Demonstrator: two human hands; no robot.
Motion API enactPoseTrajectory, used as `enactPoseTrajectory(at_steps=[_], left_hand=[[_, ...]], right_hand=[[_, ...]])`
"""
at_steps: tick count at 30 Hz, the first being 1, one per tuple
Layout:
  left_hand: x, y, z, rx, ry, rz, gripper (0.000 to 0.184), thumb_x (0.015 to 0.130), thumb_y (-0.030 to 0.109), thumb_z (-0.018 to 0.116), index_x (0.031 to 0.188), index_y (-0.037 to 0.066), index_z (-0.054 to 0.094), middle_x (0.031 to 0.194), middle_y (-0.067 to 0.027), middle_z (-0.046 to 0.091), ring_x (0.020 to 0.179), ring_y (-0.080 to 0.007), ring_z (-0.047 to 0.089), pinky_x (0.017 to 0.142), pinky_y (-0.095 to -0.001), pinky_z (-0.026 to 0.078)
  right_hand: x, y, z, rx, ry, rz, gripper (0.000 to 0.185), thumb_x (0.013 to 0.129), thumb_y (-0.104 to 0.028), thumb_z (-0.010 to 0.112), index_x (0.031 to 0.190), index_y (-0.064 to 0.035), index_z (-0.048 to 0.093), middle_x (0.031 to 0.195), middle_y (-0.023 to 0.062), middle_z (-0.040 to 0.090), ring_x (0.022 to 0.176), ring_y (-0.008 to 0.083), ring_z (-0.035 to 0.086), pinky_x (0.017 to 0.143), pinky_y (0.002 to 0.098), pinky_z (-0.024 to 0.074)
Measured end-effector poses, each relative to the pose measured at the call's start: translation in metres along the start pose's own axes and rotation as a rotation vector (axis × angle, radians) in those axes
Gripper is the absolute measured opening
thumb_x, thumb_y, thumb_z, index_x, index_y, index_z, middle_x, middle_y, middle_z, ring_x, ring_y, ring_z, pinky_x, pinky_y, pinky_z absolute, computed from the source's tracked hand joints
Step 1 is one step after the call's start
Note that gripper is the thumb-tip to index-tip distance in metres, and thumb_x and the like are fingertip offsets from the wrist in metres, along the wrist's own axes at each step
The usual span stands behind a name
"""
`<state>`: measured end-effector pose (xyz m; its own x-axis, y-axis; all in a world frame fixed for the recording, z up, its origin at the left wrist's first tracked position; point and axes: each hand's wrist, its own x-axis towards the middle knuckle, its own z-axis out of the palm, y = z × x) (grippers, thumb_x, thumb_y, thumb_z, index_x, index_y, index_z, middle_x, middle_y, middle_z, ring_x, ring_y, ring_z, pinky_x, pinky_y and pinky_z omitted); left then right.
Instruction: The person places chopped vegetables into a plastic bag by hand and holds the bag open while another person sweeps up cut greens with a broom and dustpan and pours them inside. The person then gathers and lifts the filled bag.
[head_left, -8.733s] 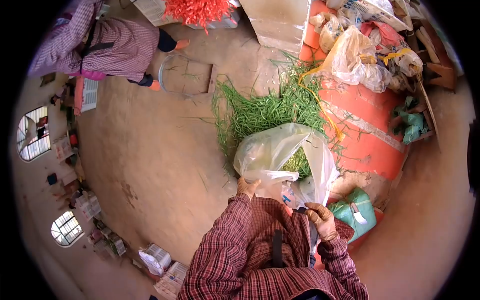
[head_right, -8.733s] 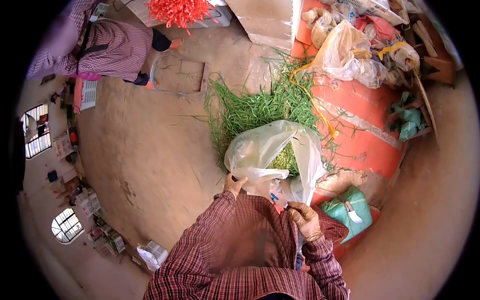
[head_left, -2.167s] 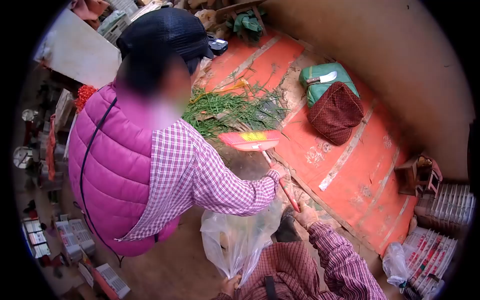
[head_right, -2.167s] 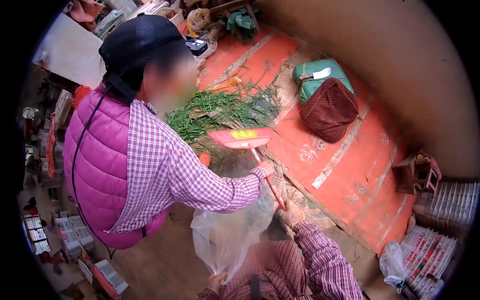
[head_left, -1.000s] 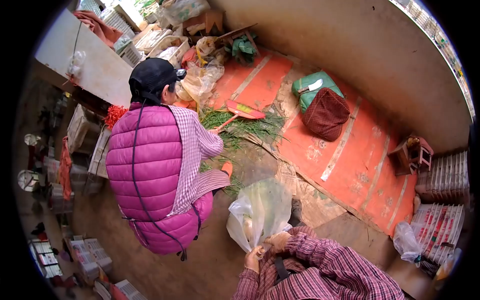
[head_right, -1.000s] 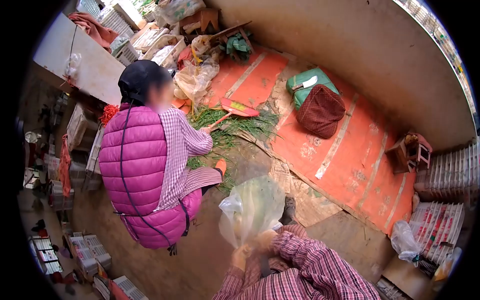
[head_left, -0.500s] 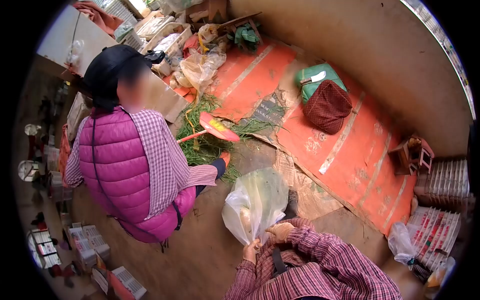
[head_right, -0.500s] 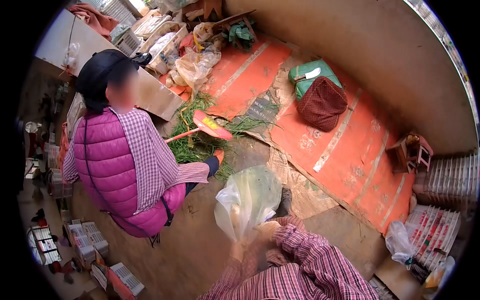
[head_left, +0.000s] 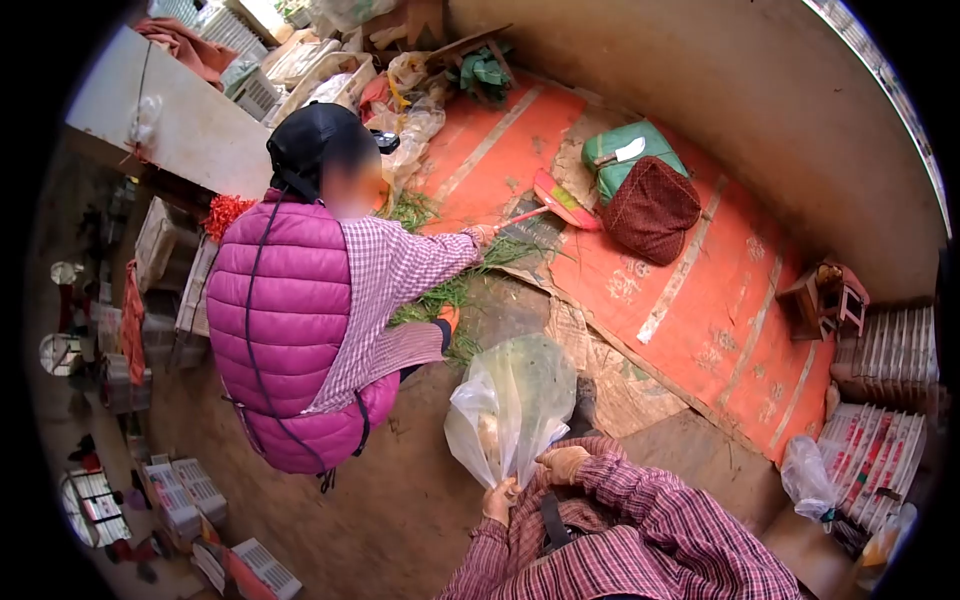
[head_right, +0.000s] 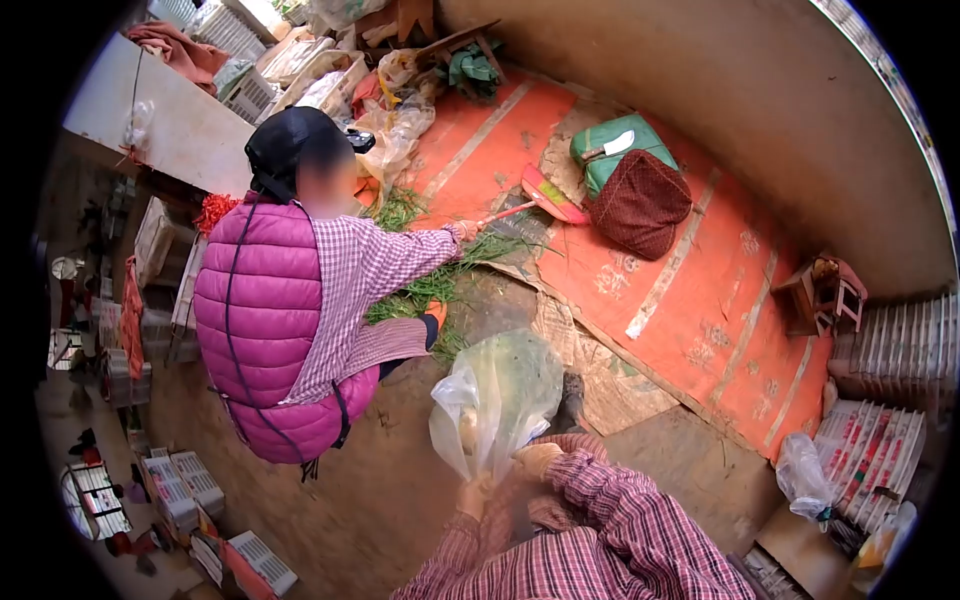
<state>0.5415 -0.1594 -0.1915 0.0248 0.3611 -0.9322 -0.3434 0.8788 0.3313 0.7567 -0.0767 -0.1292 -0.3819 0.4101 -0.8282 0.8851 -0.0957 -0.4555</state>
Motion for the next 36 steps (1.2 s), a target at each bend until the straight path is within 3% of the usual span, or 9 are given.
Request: enactPoseTrajectory(at_steps=[7,10,14,18,19,21,29,31,36], left_hand=[[0.002,0.001,0.002,-0.006,-0.022,0.027,0.021,0.079,0.021,0.066,0.089,0.003,0.064,0.069,-0.0022,0.058,0.060,-0.0132,0.053,0.057,-0.0252,0.040],[-0.044,0.054,0.017,-0.021,0.134,0.318,0.017,0.081,0.020,0.062,0.080,0.003,0.062,0.065,0.0029,0.047,0.058,-0.0095,0.043,0.058,-0.0231,0.037],[-0.113,0.095,-0.004,-0.023,0.187,0.222,0.016,0.084,0.018,0.060,0.080,0.002,0.060,0.064,0.0040,0.046,0.059,-0.0067,0.042,0.058,-0.0207,0.034],[-0.152,0.075,-0.027,-0.130,0.170,0.206,0.014,0.085,0.014,0.057,0.079,0.002,0.060,0.061,0.0059,0.043,0.056,-0.0057,0.039,0.058,-0.0202,0.031],[-0.169,0.077,-0.022,0.026,0.160,0.299,0.014,0.085,0.013,0.056,0.079,0.002,0.060,0.061,0.0062,0.042,0.056,-0.0055,0.037,0.056,-0.0199,0.029],[-0.174,0.064,-0.030,-0.105,0.173,0.213,0.013,0.086,0.013,0.056,0.080,0.002,0.060,0.061,0.0064,0.042,0.056,-0.0053,0.037,0.056,-0.0199,0.029],[-0.212,0.047,-0.032,-0.181,0.307,0.162,0.011,0.084,0.011,0.057,0.083,0.000,0.060,0.062,0.0058,0.043,0.057,-0.0053,0.037,0.054,-0.0209,0.029],[-0.205,0.030,-0.044,-0.367,0.306,0.130,0.010,0.083,0.010,0.057,0.083,0.000,0.059,0.064,0.0051,0.044,0.057,-0.0059,0.038,0.055,-0.0212,0.031],[-0.196,0.030,-0.054,-0.227,0.256,0.232,0.009,0.081,0.010,0.059,0.082,0.001,0.058,0.066,0.0041,0.045,0.058,-0.0074,0.040,0.057,-0.0220,0.033]], right_hand=[[0.008,-0.008,0.005,-0.002,0.155,-0.106,0.058,0.078,-0.030,0.058,0.133,-0.0134,0.047,0.110,0.0173,0.062,0.100,0.0327,0.061,0.084,0.0403,0.0492],[0.001,-0.020,-0.003,-0.004,0.174,-0.171,0.059,0.079,-0.030,0.058,0.133,-0.0124,0.046,0.111,0.0181,0.061,0.101,0.0329,0.060,0.085,0.0408,0.0486],[-0.013,-0.027,-0.019,-0.003,0.127,-0.153,0.057,0.082,-0.029,0.057,0.134,-0.0114,0.045,0.113,0.0176,0.061,0.103,0.0323,0.059,0.086,0.0400,0.0477],[-0.010,0.010,-0.007,0.159,0.177,-0.092,0.057,0.080,-0.034,0.056,0.131,-0.0106,0.049,0.111,0.0182,0.062,0.104,0.0332,0.059,0.087,0.0404,0.0475],[-0.011,0.019,-0.006,0.145,0.111,-0.063,0.054,0.080,-0.033,0.056,0.129,-0.0103,0.051,0.111,0.0175,0.063,0.103,0.0330,0.060,0.087,0.0399,0.0477],[-0.002,0.042,-0.002,0.038,0.026,-0.021,0.049,0.081,-0.033,0.055,0.124,-0.0105,0.055,0.111,0.0154,0.063,0.104,0.0315,0.060,0.088,0.0387,0.0471],[-0.020,0.037,-0.019,0.115,0.032,-0.004,0.044,0.083,-0.035,0.060,0.123,-0.0169,0.056,0.110,0.0094,0.065,0.105,0.0258,0.060,0.089,0.0330,0.0460],[-0.024,0.030,-0.027,0.107,0.020,0.078,0.044,0.082,-0.034,0.060,0.124,-0.0179,0.055,0.110,0.0093,0.065,0.105,0.0252,0.061,0.089,0.0329,0.0464],[-0.030,0.019,-0.019,0.119,0.083,0.170,0.044,0.082,-0.030,0.058,0.125,-0.0209,0.055,0.111,0.0088,0.065,0.103,0.0248,0.061,0.088,0.0341,0.0474]])
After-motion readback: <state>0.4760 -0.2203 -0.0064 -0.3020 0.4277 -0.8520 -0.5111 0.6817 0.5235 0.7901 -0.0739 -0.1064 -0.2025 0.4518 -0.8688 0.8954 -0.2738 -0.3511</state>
